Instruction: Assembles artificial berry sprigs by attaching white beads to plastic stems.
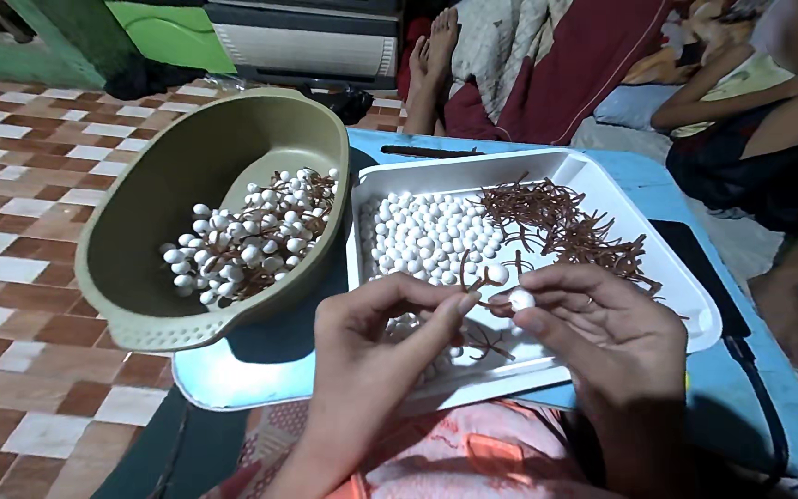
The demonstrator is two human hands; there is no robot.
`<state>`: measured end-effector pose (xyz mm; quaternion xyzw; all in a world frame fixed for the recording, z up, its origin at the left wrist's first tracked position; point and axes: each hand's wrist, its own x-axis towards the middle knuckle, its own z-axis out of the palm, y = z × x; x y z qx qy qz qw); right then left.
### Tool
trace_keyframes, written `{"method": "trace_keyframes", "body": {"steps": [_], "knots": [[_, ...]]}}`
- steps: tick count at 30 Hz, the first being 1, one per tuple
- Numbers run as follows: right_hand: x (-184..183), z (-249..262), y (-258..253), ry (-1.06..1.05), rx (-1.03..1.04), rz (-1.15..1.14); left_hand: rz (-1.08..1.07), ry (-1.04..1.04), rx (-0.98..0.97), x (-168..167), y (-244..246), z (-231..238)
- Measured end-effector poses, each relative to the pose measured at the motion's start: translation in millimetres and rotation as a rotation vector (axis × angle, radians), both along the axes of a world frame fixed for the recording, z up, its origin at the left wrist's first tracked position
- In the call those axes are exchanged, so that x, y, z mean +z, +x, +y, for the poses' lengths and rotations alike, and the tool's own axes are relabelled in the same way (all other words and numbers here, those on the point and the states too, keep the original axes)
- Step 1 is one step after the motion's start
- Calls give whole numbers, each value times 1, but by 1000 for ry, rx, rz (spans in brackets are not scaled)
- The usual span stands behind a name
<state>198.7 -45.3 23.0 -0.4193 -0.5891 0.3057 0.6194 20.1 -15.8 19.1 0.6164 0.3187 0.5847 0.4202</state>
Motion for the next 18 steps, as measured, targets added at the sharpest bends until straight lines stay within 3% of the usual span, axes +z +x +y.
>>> {"method": "trace_keyframes", "body": {"steps": [18], "knots": [[-1,1,2,20,37,-55,7,40,-3,0,0,1]]}}
